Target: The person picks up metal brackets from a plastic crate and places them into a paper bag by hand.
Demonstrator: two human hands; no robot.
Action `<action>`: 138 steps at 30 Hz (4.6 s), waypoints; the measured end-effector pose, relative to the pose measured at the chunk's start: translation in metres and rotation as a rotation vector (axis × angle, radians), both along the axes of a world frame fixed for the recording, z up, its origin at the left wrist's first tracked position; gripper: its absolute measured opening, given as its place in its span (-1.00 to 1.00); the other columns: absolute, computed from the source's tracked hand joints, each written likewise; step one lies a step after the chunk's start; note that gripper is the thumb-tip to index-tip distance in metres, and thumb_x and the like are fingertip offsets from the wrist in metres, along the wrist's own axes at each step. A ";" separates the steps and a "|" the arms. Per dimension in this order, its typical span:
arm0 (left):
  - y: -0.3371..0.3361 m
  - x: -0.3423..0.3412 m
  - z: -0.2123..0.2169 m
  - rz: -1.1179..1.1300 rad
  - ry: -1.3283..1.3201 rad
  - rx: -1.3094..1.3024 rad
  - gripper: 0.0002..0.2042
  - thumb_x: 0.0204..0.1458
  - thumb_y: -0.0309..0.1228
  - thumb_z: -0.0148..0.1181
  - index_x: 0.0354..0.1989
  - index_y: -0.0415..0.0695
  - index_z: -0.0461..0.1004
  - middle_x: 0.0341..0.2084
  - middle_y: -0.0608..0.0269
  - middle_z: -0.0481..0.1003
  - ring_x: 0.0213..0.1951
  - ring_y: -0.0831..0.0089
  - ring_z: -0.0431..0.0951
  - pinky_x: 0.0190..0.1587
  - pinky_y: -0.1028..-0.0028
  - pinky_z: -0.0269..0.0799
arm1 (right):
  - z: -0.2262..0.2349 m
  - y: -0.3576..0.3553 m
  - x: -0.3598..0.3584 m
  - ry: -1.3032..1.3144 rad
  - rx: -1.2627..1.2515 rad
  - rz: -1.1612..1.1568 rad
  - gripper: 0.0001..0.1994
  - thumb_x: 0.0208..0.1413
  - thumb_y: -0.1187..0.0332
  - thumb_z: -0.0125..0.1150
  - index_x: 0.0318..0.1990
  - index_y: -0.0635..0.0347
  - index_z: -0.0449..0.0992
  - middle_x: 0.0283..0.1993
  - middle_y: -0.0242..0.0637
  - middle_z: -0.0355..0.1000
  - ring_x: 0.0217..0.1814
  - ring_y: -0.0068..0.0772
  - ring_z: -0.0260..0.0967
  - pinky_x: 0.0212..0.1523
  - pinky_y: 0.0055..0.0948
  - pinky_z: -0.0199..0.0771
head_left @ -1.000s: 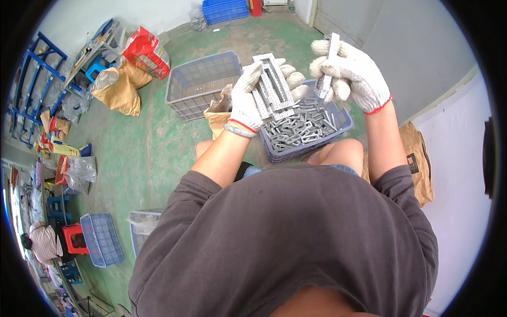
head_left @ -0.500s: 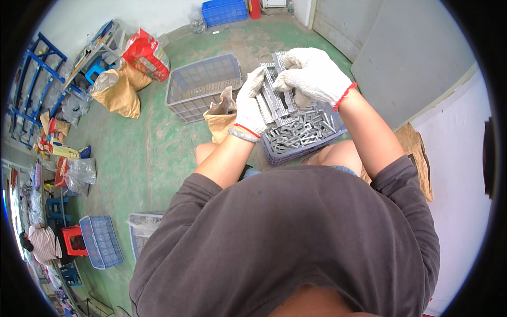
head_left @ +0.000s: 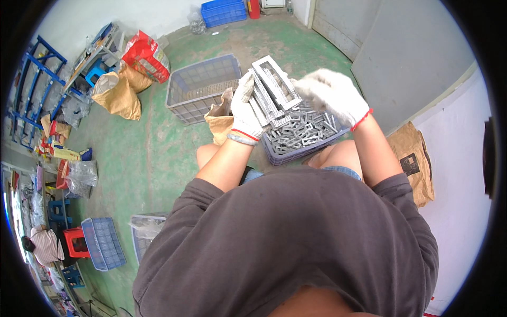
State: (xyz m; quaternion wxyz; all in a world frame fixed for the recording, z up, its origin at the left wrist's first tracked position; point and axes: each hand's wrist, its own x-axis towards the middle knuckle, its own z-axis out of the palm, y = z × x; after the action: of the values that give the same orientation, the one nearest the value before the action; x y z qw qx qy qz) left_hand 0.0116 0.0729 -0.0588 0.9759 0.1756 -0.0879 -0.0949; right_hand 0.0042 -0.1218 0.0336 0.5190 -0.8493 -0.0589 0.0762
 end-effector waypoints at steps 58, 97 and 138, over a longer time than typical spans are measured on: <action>0.171 0.161 -0.253 -0.052 0.843 0.227 -0.79 0.02 -0.35 0.35 -0.21 -0.04 0.46 -0.45 0.13 0.53 -0.40 0.14 0.59 -0.31 0.08 0.59 | -0.189 0.007 0.099 -0.028 -0.415 0.495 -0.65 -0.01 0.22 0.42 -0.08 0.16 0.59 -0.09 -0.10 0.57 -0.16 -0.11 0.58 -0.15 -0.30 0.59; 0.054 0.132 -0.278 0.133 0.091 1.866 -0.84 0.12 -0.44 0.18 -0.14 -0.18 0.49 -0.47 0.17 0.50 -0.39 0.41 0.54 -0.30 0.35 0.44 | -0.487 -0.065 0.233 0.500 -1.100 0.580 -0.32 -0.09 0.46 0.25 0.29 0.17 0.24 0.27 -0.05 0.28 0.26 0.03 0.34 0.18 -0.18 0.46; 0.054 0.155 -0.309 -0.836 0.492 1.532 -0.46 0.16 -0.24 0.24 0.23 -0.31 0.32 -0.32 0.21 0.49 -0.27 0.56 0.48 -0.16 0.51 0.44 | -0.592 0.004 0.318 0.553 -0.917 0.841 -0.49 -0.24 0.38 0.40 -0.01 0.26 0.51 -0.14 0.04 0.57 -0.03 0.06 0.54 -0.03 -0.14 0.55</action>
State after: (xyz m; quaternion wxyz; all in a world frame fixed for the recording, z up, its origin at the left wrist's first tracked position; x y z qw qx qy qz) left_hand 0.1663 0.1271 -0.3681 0.4689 0.7054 0.1539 -0.5087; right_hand 0.3221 -0.1178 -0.5581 0.0286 -0.8377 -0.2108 0.5030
